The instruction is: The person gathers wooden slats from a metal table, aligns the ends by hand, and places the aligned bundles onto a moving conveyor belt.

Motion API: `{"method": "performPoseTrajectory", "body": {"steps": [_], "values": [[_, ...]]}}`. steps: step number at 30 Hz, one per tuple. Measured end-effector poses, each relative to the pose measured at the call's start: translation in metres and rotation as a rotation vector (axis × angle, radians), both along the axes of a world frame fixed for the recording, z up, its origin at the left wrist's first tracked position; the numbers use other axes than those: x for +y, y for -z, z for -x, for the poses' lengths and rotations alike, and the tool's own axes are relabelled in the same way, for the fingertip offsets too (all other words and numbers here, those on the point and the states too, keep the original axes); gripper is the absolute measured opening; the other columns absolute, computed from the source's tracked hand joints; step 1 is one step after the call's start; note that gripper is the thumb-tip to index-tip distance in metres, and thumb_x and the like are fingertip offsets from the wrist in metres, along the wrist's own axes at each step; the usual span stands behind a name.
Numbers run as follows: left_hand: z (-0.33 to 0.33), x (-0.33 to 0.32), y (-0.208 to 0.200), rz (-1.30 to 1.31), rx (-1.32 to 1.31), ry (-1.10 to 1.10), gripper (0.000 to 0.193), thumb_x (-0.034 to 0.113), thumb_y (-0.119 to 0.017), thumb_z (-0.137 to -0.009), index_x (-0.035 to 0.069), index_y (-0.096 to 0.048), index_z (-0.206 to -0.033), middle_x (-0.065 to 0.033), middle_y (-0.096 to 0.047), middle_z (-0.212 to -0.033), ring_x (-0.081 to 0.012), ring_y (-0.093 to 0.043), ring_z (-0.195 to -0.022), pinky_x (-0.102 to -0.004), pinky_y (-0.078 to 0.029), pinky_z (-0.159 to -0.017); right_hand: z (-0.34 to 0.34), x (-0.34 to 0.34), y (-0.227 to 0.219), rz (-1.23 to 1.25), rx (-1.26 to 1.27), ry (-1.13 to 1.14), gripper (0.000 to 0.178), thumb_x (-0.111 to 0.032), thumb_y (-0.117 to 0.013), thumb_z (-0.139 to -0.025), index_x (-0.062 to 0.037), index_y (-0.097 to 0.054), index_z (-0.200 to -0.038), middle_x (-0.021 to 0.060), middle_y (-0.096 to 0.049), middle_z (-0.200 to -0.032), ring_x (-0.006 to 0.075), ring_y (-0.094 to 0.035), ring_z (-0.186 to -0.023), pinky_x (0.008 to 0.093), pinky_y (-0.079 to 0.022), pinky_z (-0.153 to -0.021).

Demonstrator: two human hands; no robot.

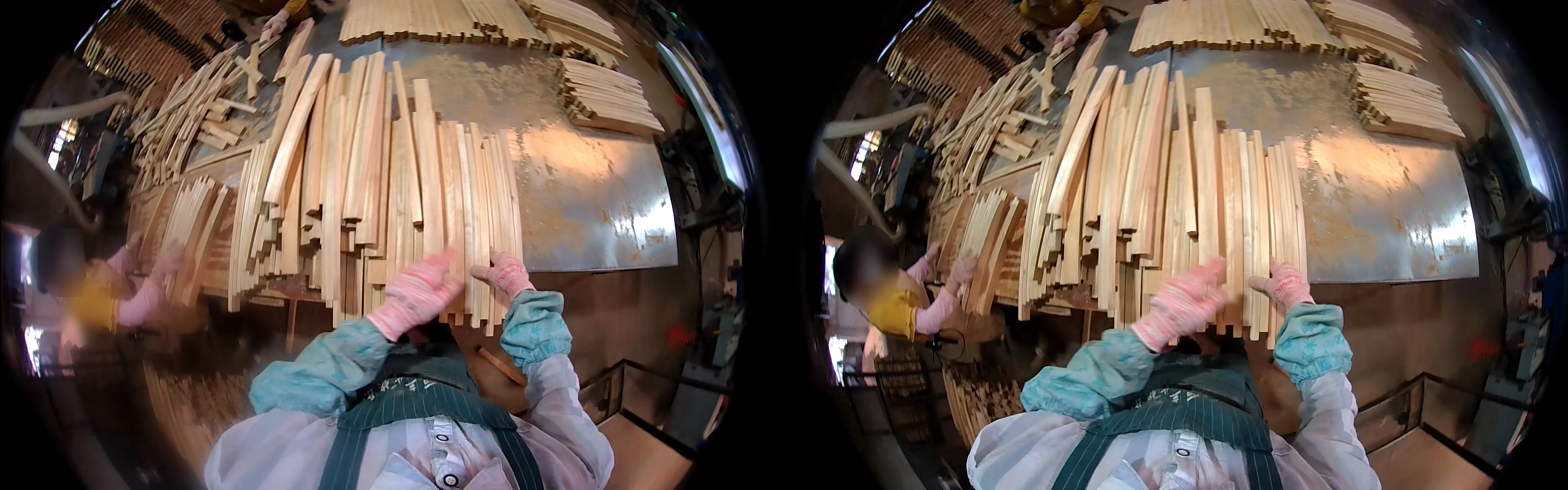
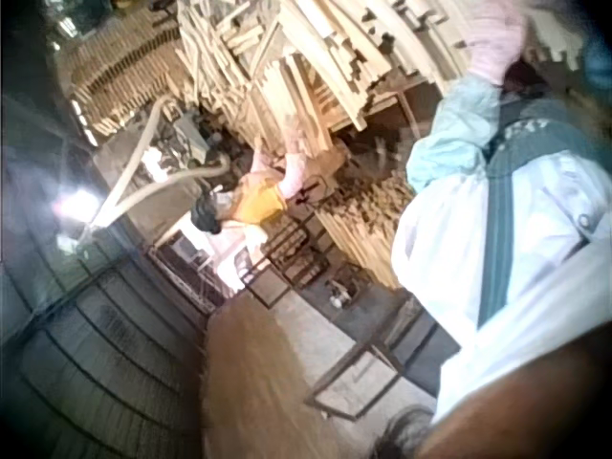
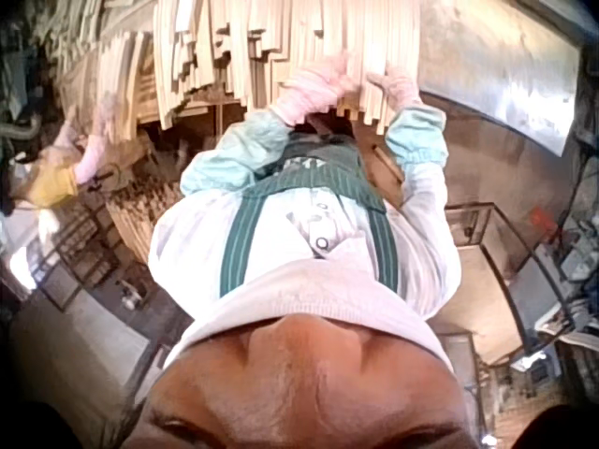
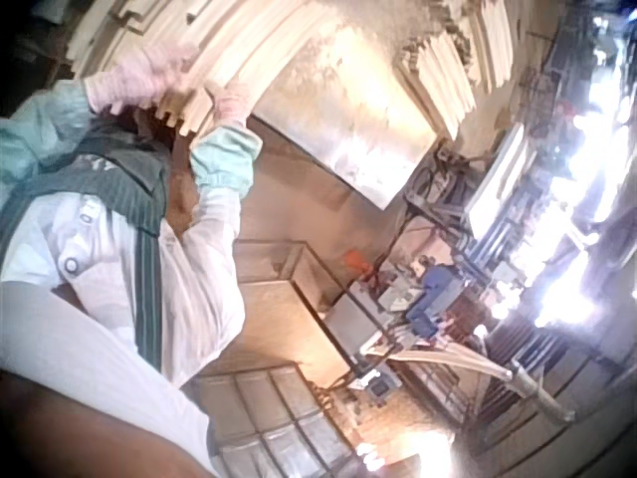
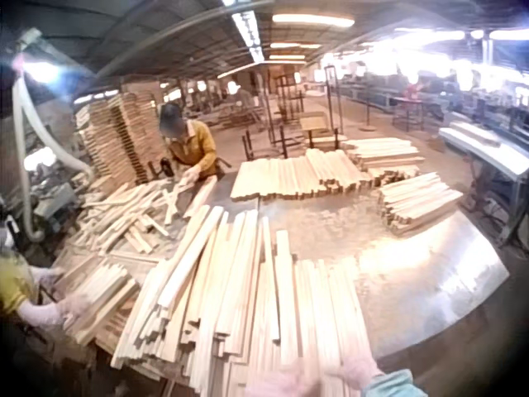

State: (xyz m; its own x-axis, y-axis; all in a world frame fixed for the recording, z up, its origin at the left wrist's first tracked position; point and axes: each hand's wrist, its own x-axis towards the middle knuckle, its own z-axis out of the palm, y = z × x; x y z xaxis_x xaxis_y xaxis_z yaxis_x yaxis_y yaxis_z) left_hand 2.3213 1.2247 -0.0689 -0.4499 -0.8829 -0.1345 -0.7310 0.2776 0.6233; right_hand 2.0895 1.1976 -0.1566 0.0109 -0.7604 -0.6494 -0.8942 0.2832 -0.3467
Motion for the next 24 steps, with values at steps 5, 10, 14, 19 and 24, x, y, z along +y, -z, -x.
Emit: {"method": "performPoseTrajectory", "body": {"steps": [5, 10, 14, 19, 24], "values": [[-0.110, 0.006, 0.001, 0.261, -0.473, -0.565, 0.082, 0.039, -0.070, -0.076, 0.009, -0.034, -0.143, -0.0173, -0.045, -0.139, -0.0377, -0.042, -0.126, -0.0448, -0.036, -0.104, -0.044, -0.030, -0.055, 0.453, -0.113, 0.260, 0.069, -0.044, -0.057, -0.086, -0.0025, -0.041, -0.139, 0.0215, -0.058, -0.119, 0.0307, -0.057, -0.111, 0.0388, -0.046, -0.094], [-0.152, 0.005, 0.012, -0.334, -0.201, -0.798, 0.090, 0.026, -0.066, -0.078, 0.020, -0.013, -0.151, -0.0179, -0.041, -0.144, -0.0350, -0.051, -0.122, -0.0402, -0.042, -0.099, -0.172, -0.093, -0.065, 0.339, -0.523, 0.150, 0.063, -0.041, -0.058, -0.083, -0.0006, -0.049, -0.131, 0.0158, -0.065, -0.105, 0.0283, -0.061, -0.100, 0.0354, -0.048, -0.088], [-0.180, 0.003, 0.034, -0.307, 0.012, -0.796, 0.087, 0.025, -0.063, -0.080, 0.026, -0.013, -0.151, -0.0189, -0.048, -0.138, -0.0350, -0.054, -0.118, -0.0394, -0.042, -0.098, -0.241, -0.111, -0.071, 0.333, -0.126, 0.354, 0.075, -0.053, -0.061, -0.078, -0.0006, -0.047, -0.129, 0.0236, -0.058, -0.120, 0.0370, -0.056, -0.113, 0.0426, -0.045, -0.095], [-0.181, -0.022, 0.033, -0.399, -0.202, -0.685, 0.091, 0.031, -0.063, -0.080, 0.029, -0.006, -0.151, -0.0196, -0.045, -0.140, -0.0350, -0.050, -0.123, -0.0463, -0.040, -0.099, -0.257, -0.127, -0.064, 0.103, -0.319, 0.588, 0.082, -0.053, -0.071, -0.072, -0.0002, -0.048, -0.130, 0.0254, -0.056, -0.123, 0.0377, -0.056, -0.114, 0.0429, -0.045, -0.095], [-0.188, -0.024, 0.024, -0.432, -0.071, -0.643, 0.091, 0.021, -0.064, -0.080, 0.016, -0.009, -0.152, -0.0215, -0.044, -0.141, -0.0345, -0.048, -0.125, -0.0361, -0.038, -0.103, -0.278, -0.139, -0.105, -0.042, -0.425, 0.583, 0.065, -0.046, -0.072, -0.073, 0.0001, -0.061, -0.117, 0.0202, -0.060, -0.120, 0.0352, -0.057, -0.113, 0.0411, -0.046, -0.094]]}}
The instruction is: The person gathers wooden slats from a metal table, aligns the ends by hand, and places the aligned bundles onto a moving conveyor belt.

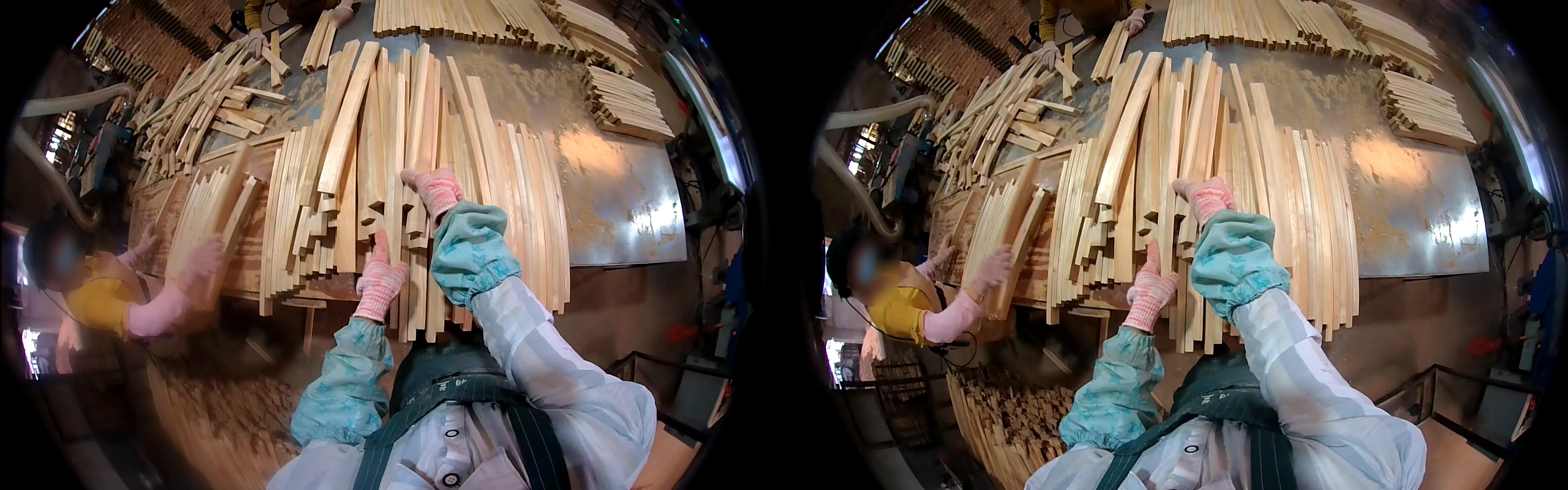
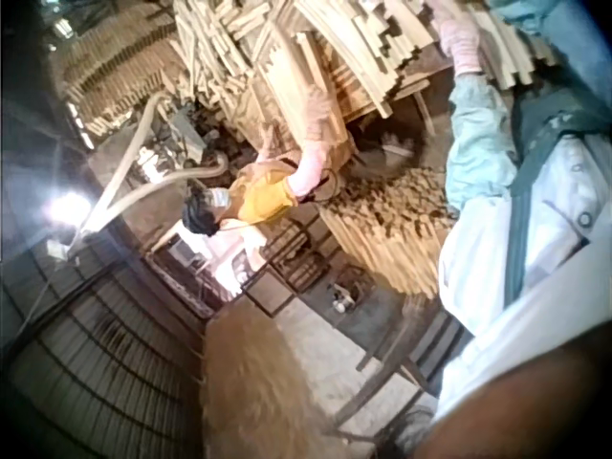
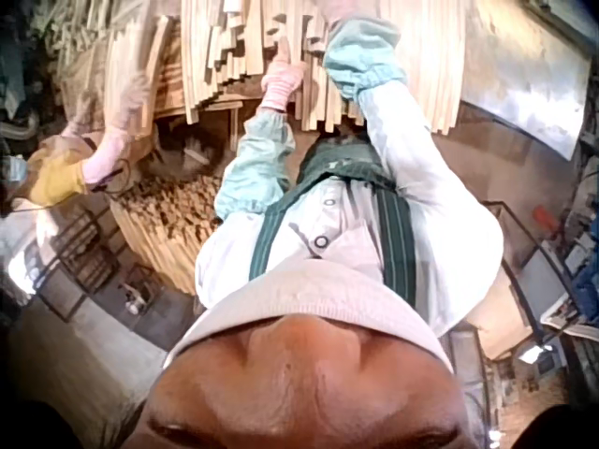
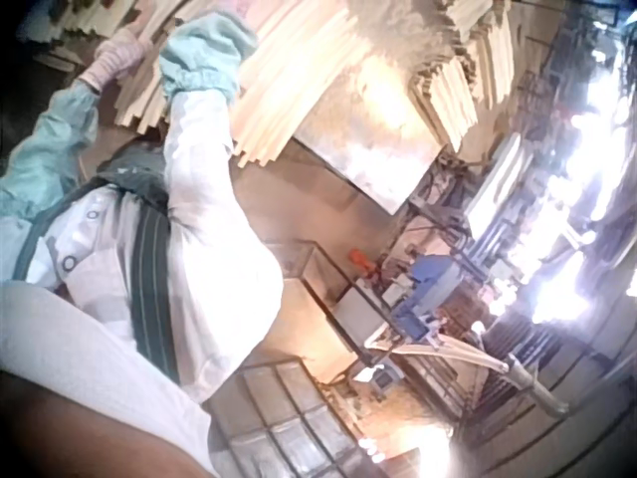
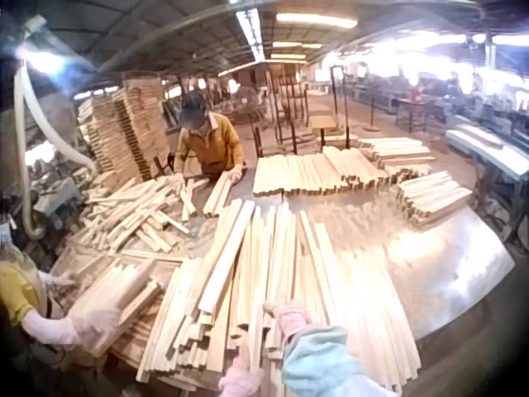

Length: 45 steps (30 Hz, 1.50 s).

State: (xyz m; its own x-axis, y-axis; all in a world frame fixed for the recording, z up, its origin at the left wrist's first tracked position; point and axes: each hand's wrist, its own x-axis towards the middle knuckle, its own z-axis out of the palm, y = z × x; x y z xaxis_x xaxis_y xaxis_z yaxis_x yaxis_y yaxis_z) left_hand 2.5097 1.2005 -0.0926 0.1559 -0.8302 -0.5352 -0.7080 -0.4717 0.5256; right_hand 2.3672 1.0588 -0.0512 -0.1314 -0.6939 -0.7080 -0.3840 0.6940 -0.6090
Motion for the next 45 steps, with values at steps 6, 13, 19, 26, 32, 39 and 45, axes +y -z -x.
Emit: {"method": "performPoseTrajectory", "body": {"steps": [6, 13, 19, 26, 32, 39, 45], "values": [[0.002, -0.005, 0.001, -0.055, 0.004, -0.021, 0.090, 0.021, -0.065, -0.080, 0.022, -0.011, -0.151, -0.0201, -0.043, -0.140, -0.0323, -0.051, -0.120, -0.0400, -0.040, -0.098, -0.012, -0.006, 0.034, 0.318, 0.108, 0.180, 0.079, -0.049, -0.072, -0.071, 0.0042, -0.050, -0.126, 0.0255, -0.053, -0.128, 0.0388, -0.053, -0.117, 0.0406, -0.042, -0.099], [-0.007, 0.005, 0.025, 0.093, 0.603, -0.284, 0.081, 0.007, -0.064, -0.081, 0.019, -0.022, -0.150, -0.0033, -0.058, -0.072, -0.0122, -0.050, -0.053, -0.0288, -0.043, -0.047, 0.084, 0.060, -0.035, 0.269, -0.882, 0.420, 0.041, -0.036, -0.066, -0.082, -0.0001, -0.065, -0.101, 0.0105, -0.066, -0.095, 0.0215, -0.062, -0.083, 0.0336, -0.050, -0.077], [-0.005, -0.003, 0.021, 0.128, 0.522, -0.225, 0.083, 0.007, -0.064, -0.080, 0.019, -0.021, -0.150, -0.0032, -0.054, -0.066, -0.0125, -0.047, -0.048, -0.0283, -0.040, -0.042, 0.249, 0.133, 0.008, 0.267, 0.537, 0.053, 0.063, -0.040, -0.072, -0.071, -0.0001, -0.056, -0.117, 0.0173, -0.061, -0.115, 0.0314, -0.058, -0.110, 0.0401, -0.047, -0.092], [0.007, 0.005, 0.008, 0.233, 0.742, -0.332, 0.076, 0.003, -0.057, -0.080, 0.016, -0.025, -0.148, -0.0035, -0.053, -0.073, -0.0125, -0.049, -0.050, -0.0277, -0.041, -0.043, 0.288, 0.196, 0.115, 0.232, 0.722, -0.120, 0.086, -0.058, -0.066, -0.073, -0.0006, -0.043, -0.133, 0.0208, -0.052, -0.129, 0.0337, -0.052, -0.119, 0.0383, -0.040, -0.101], [0.064, 0.007, -0.017, 0.340, 0.987, -0.270, 0.078, 0.001, -0.056, -0.083, 0.016, -0.018, -0.150, -0.0051, -0.054, -0.087, -0.0135, -0.050, -0.051, -0.0281, -0.042, -0.046, 0.251, 0.165, 0.094, 0.371, 0.811, -0.205, 0.083, -0.055, -0.056, -0.082, -0.0004, -0.035, -0.141, 0.0209, -0.042, -0.140, 0.0325, -0.043, -0.128, 0.0388, -0.033, -0.107], [0.145, -0.083, 0.018, 0.176, 0.069, 0.163, 0.083, 0.048, -0.055, -0.085, 0.007, -0.019, -0.149, -0.0177, -0.060, -0.112, -0.0279, -0.062, -0.094, -0.0370, -0.051, -0.081, 0.155, 0.050, 0.054, 0.381, 0.481, -0.158, 0.076, -0.048, -0.062, -0.080, -0.0065, -0.039, -0.139, 0.0220, -0.044, -0.137, 0.0360, -0.043, -0.128, 0.0418, -0.037, -0.105], [0.154, -0.108, 0.003, 0.038, -0.261, 0.346, 0.087, 0.062, -0.054, -0.082, 0.002, -0.033, -0.142, -0.0228, -0.043, -0.139, -0.0345, -0.046, -0.126, -0.0438, -0.041, -0.102, 0.161, 0.023, 0.083, 0.299, 0.413, -0.214, 0.081, -0.051, -0.068, -0.076, -0.0023, -0.044, -0.135, 0.0222, -0.054, -0.128, 0.0375, -0.050, -0.121, 0.0423, -0.042, -0.100]]}}
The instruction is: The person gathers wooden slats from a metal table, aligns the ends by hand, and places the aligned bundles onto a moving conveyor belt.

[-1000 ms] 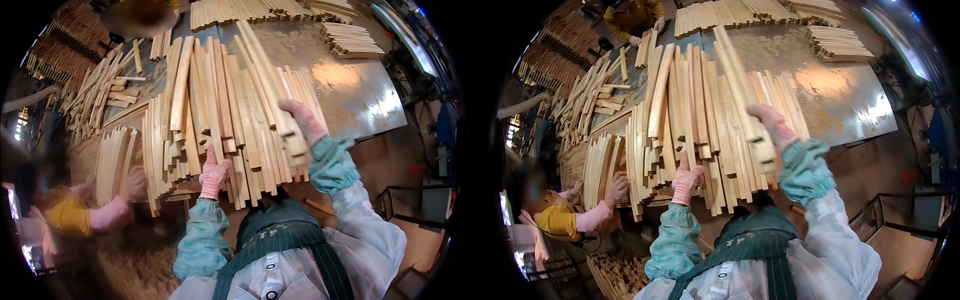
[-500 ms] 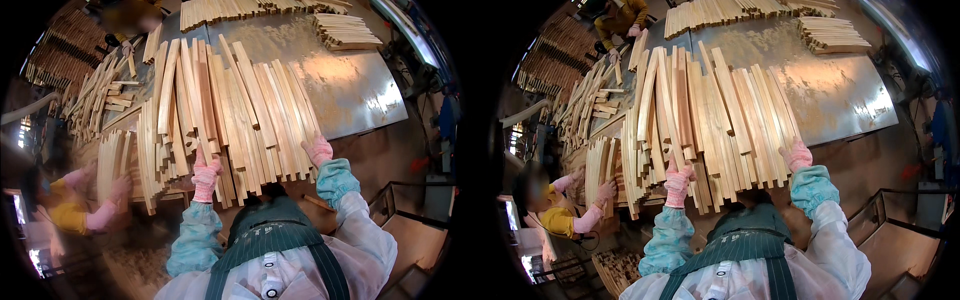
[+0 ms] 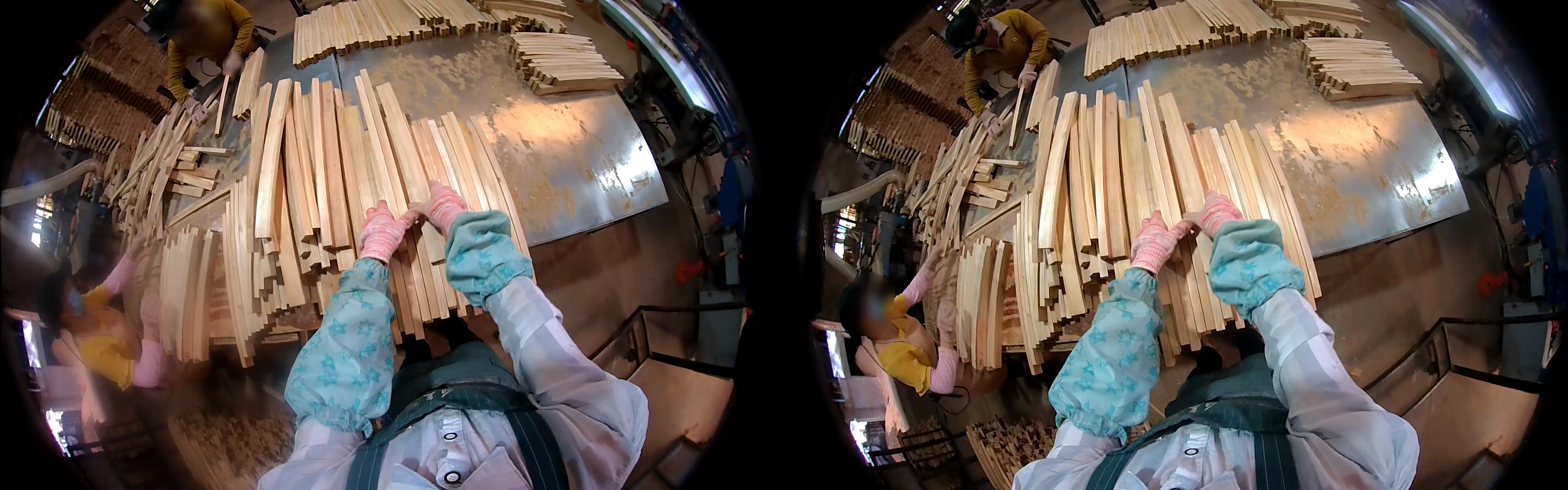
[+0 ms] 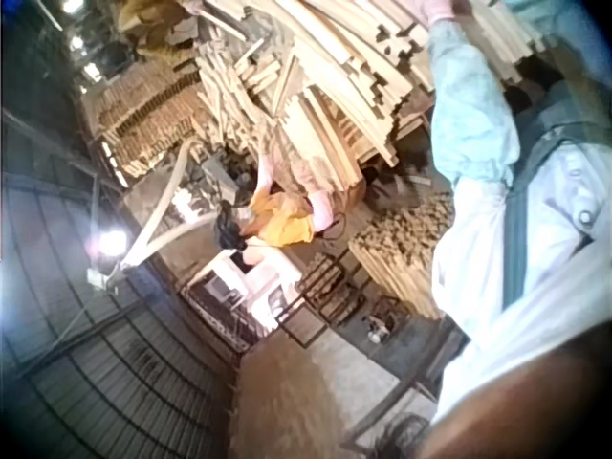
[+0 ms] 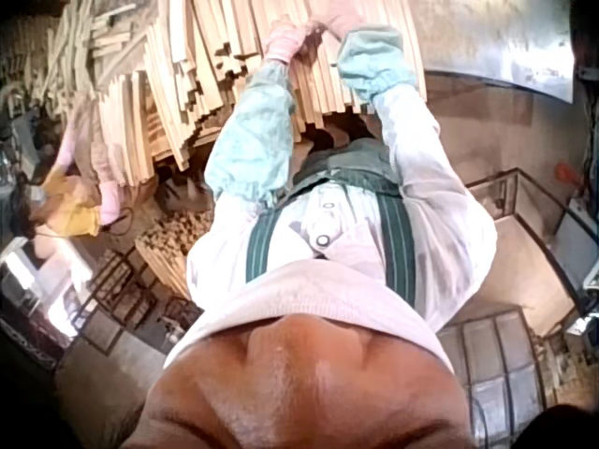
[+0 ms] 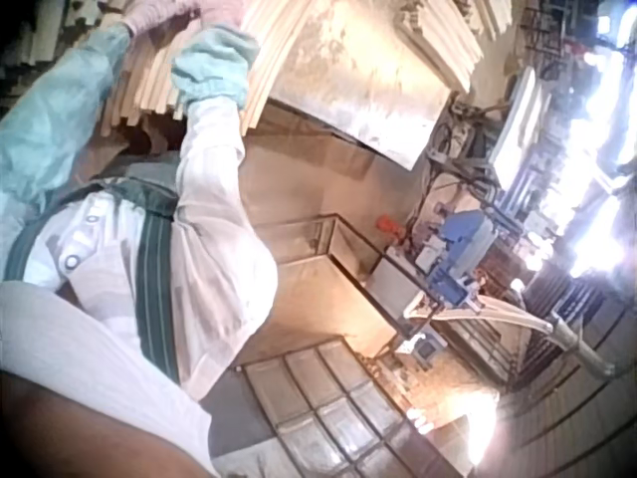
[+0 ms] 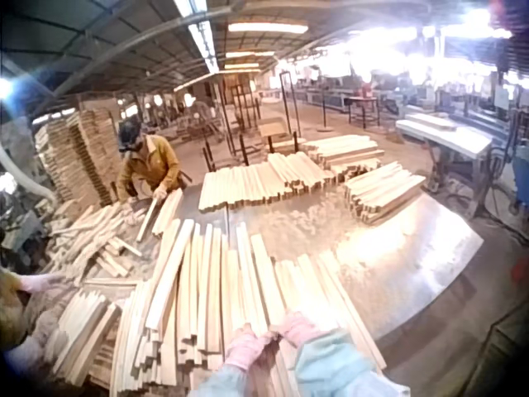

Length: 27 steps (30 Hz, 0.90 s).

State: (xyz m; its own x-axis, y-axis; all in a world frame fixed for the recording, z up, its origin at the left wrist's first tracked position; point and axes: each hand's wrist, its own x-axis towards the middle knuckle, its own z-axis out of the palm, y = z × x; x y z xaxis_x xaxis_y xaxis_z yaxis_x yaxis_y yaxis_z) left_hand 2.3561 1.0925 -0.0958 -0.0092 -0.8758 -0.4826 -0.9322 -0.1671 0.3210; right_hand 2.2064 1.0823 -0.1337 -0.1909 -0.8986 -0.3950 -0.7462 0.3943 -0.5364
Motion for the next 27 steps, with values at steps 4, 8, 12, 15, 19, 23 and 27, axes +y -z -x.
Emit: {"method": "performPoseTrajectory", "body": {"steps": [4, 8, 12, 15, 19, 23, 27], "values": [[0.007, -0.003, 0.002, -0.048, 0.025, -0.100, 0.084, 0.057, -0.061, -0.078, 0.002, -0.038, -0.137, -0.0202, -0.045, -0.135, -0.0349, -0.046, -0.125, -0.0454, -0.043, -0.100, 0.004, -0.002, -0.003, 0.049, -0.100, -0.015, 0.084, -0.057, -0.064, -0.076, -0.0006, -0.044, -0.135, 0.0224, -0.055, -0.126, 0.0367, -0.051, -0.119, 0.0424, -0.041, -0.100], [-0.013, 0.041, -0.001, -0.096, 0.100, 0.028, 0.084, 0.057, -0.056, -0.081, 0.004, -0.033, -0.142, -0.0229, -0.043, -0.137, -0.0353, -0.046, -0.126, -0.0443, -0.042, -0.100, -0.021, 0.008, -0.041, 0.064, -0.061, -0.051, 0.089, -0.062, -0.063, -0.075, 0.0042, -0.045, -0.132, 0.0255, -0.053, -0.127, 0.0373, -0.052, -0.118, 0.0418, -0.040, -0.100], [-0.036, 0.082, 0.023, -0.044, 0.082, 0.202, 0.081, 0.061, -0.052, -0.084, 0.008, -0.034, -0.143, -0.0213, -0.045, -0.137, -0.0360, -0.046, -0.125, -0.0447, -0.040, -0.101, -0.047, -0.004, -0.045, -0.017, 0.038, 0.033, 0.083, -0.057, -0.068, -0.072, 0.0027, -0.048, -0.126, 0.0240, -0.051, -0.128, 0.0364, -0.051, -0.120, 0.0417, -0.043, -0.098], [-0.045, 0.085, -0.032, -0.044, 0.293, 0.006, 0.069, 0.052, -0.057, -0.085, 0.008, -0.045, -0.137, -0.0192, -0.051, -0.132, -0.0331, -0.050, -0.122, -0.0423, -0.040, -0.102, -0.012, -0.004, -0.044, 0.074, -0.451, 0.140, 0.052, -0.041, -0.069, -0.075, 0.0002, -0.063, -0.105, 0.0178, -0.063, -0.107, 0.0276, -0.060, -0.100, 0.0385, -0.049, -0.083], [-0.139, 0.073, 0.011, 0.473, 0.368, -0.197, 0.065, 0.047, -0.063, -0.085, 0.008, -0.048, -0.135, -0.0141, -0.046, -0.140, -0.0296, -0.039, -0.132, -0.0360, -0.030, -0.111, 0.082, 0.032, -0.040, 0.176, -0.791, 0.225, 0.054, -0.034, -0.070, -0.071, -0.0012, -0.062, -0.113, 0.0131, -0.064, -0.104, 0.0224, -0.060, -0.091, 0.0354, -0.048, -0.081], [-0.184, 0.043, -0.003, 0.380, -0.060, -0.288, 0.065, 0.054, -0.043, -0.093, 0.020, -0.031, -0.147, -0.0058, -0.032, -0.151, -0.0225, -0.024, -0.142, -0.0339, -0.021, -0.116, 0.157, 0.082, -0.041, 0.126, 0.249, 0.150, 0.068, -0.042, -0.072, -0.070, -0.0074, -0.053, -0.125, 0.0179, -0.057, -0.121, 0.0334, -0.056, -0.111, 0.0393, -0.045, -0.094], [-0.185, 0.006, -0.001, 0.246, -0.143, -0.373, 0.066, 0.056, -0.046, -0.090, 0.024, -0.032, -0.146, -0.0065, -0.031, -0.151, -0.0232, -0.029, -0.139, -0.0399, -0.029, -0.112, 0.179, 0.121, 0.007, -0.025, 0.356, 0.162, 0.085, -0.045, -0.073, -0.071, -0.0077, -0.037, -0.139, 0.0190, -0.046, -0.135, 0.0344, -0.049, -0.121, 0.0390, -0.042, -0.100]]}}
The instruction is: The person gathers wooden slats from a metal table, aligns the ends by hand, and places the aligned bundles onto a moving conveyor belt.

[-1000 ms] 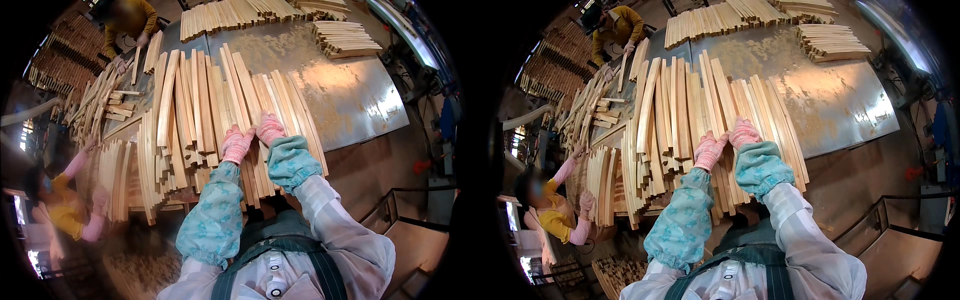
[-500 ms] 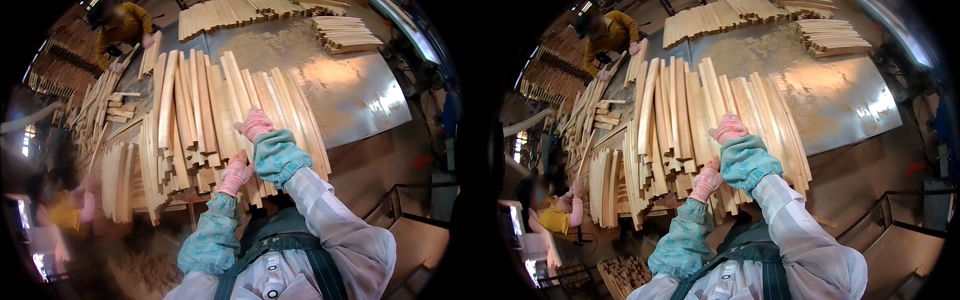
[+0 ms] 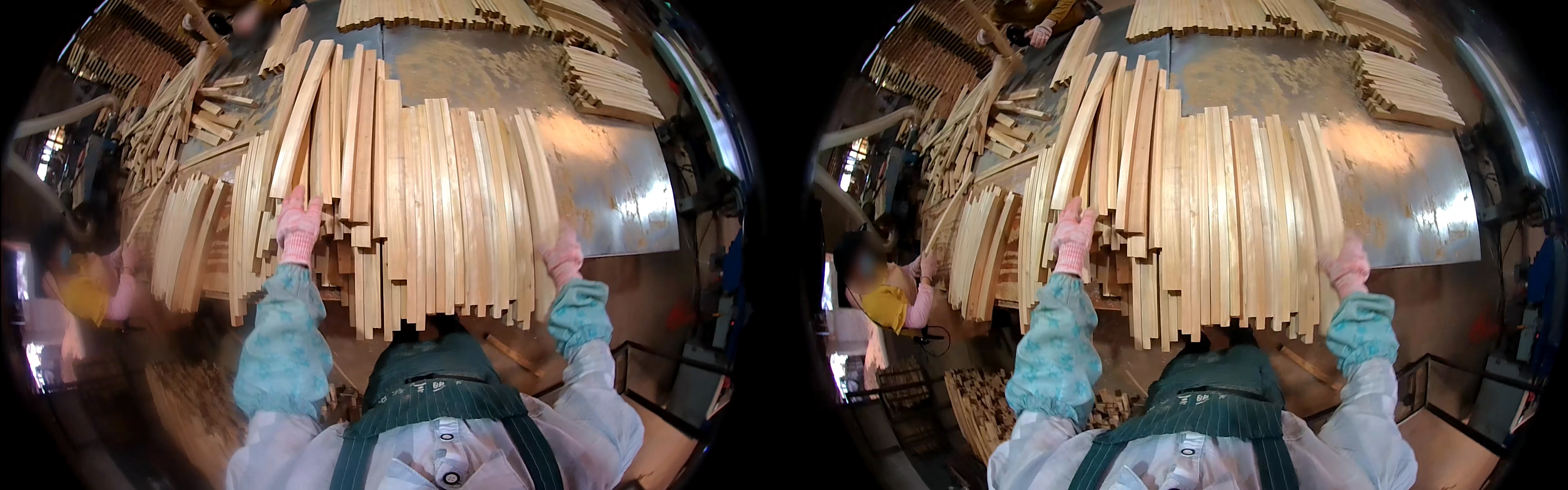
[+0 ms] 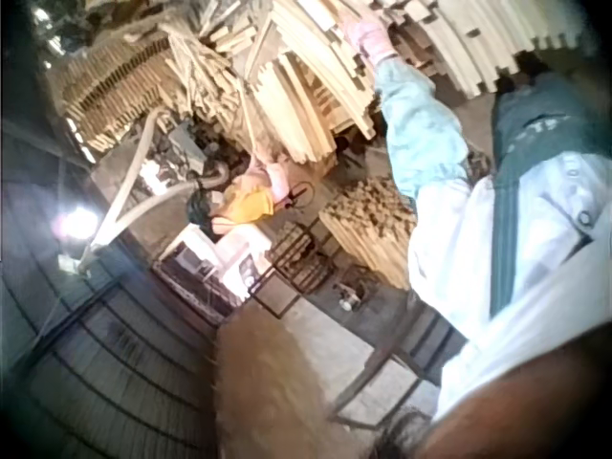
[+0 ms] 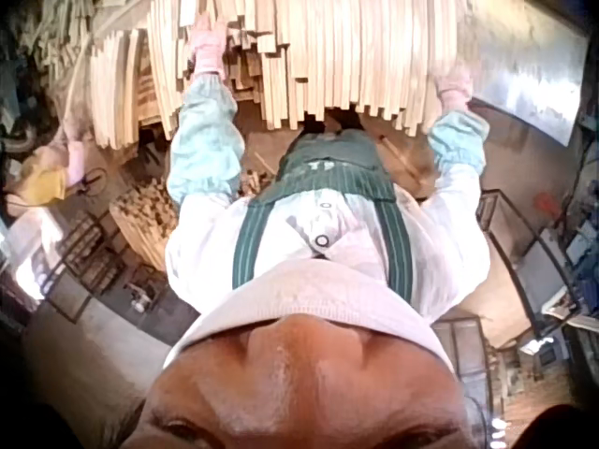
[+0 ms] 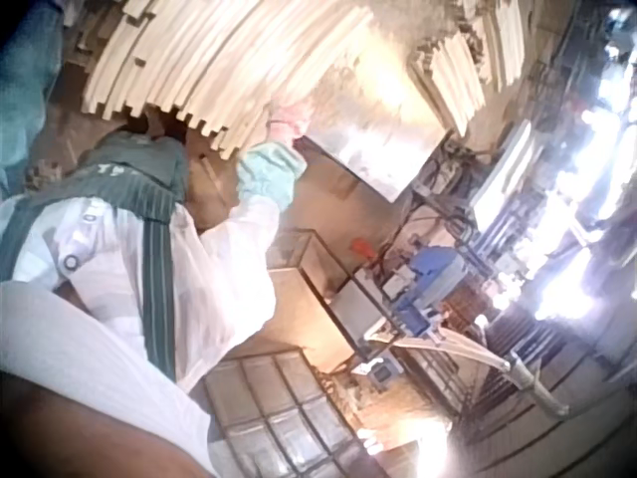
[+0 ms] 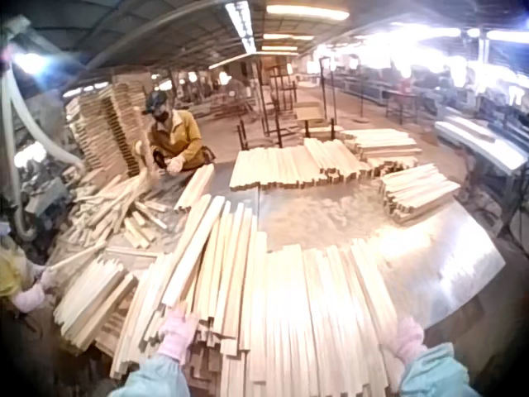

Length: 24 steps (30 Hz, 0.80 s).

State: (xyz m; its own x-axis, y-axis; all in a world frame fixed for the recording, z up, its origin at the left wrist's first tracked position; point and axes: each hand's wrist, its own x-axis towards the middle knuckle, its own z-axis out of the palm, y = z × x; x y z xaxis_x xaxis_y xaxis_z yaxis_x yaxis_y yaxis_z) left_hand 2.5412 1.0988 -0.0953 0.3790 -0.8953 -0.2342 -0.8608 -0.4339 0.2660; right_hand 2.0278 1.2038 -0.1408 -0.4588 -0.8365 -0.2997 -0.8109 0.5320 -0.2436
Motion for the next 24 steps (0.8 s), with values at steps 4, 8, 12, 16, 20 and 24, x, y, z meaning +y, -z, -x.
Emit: {"method": "performPoseTrajectory", "body": {"steps": [4, 8, 12, 16, 20, 24], "values": [[0.019, -0.037, -0.016, -0.069, 0.028, 0.036, 0.075, 0.058, -0.055, -0.084, 0.020, -0.033, -0.145, -0.0108, -0.039, -0.145, -0.0288, -0.037, -0.134, -0.0453, -0.038, -0.105, -0.010, 0.014, 0.035, 0.090, -0.111, 0.006, 0.090, -0.046, -0.071, -0.074, -0.0053, -0.030, -0.143, 0.0211, -0.042, -0.139, 0.0371, -0.045, -0.125, 0.0404, -0.039, -0.103], [0.026, -0.063, -0.007, -0.080, -0.020, 0.034, 0.080, 0.055, -0.062, -0.080, 0.016, -0.033, -0.143, -0.0143, -0.043, -0.140, -0.0340, -0.043, -0.128, -0.0494, -0.040, -0.101, -0.015, 0.009, 0.032, 0.089, -0.221, 0.021, 0.088, -0.048, -0.069, -0.078, -0.0047, -0.030, -0.144, 0.0231, -0.042, -0.139, 0.0386, -0.042, -0.127, 0.0410, -0.036, -0.105], [0.020, -0.082, 0.000, -0.115, -0.014, 0.081, 0.081, 0.045, -0.068, -0.075, 0.012, -0.033, -0.140, -0.0207, -0.049, -0.132, -0.0404, -0.053, -0.116, -0.0574, -0.043, -0.092, -0.002, 0.002, 0.037, 0.063, -0.471, 0.052, 0.086, -0.048, -0.067, -0.080, -0.0017, -0.031, -0.143, 0.0242, -0.042, -0.139, 0.0365, -0.042, -0.128, 0.0393, -0.034, -0.106], [0.051, -0.104, -0.027, -0.345, -0.126, -0.032, 0.070, 0.033, -0.065, -0.072, 0.009, -0.036, -0.132, -0.0258, -0.057, -0.119, -0.0470, -0.058, -0.106, -0.0623, -0.045, -0.084, -0.030, -0.017, 0.012, 0.064, -0.465, 0.181, 0.083, -0.048, -0.063, -0.083, 0.0012, -0.032, -0.142, 0.0241, -0.041, -0.141, 0.0352, -0.041, -0.130, 0.0380, -0.032, -0.107], [0.066, -0.098, -0.039, -0.278, -0.075, -0.026, 0.075, 0.042, -0.062, -0.076, 0.012, -0.036, -0.140, -0.0231, -0.047, -0.134, -0.0425, -0.053, -0.117, -0.0586, -0.043, -0.091, -0.021, -0.015, 0.029, 0.054, -0.307, 0.220, 0.077, -0.051, -0.056, -0.087, 0.0008, -0.036, -0.140, 0.0232, -0.043, -0.140, 0.0340, -0.040, -0.131, 0.0370, -0.030, -0.109], [0.016, -0.086, 0.007, -0.026, 0.008, 0.148, 0.090, 0.059, -0.064, -0.073, 0.014, -0.032, -0.144, -0.0217, -0.046, -0.135, -0.0338, -0.046, -0.126, -0.0447, -0.040, -0.101, -0.003, -0.004, 0.036, 0.191, -0.448, 0.158, 0.069, -0.053, -0.047, -0.090, 0.0011, -0.047, -0.132, 0.0227, -0.047, -0.136, 0.0338, -0.041, -0.130, 0.0371, -0.031, -0.107]]}}
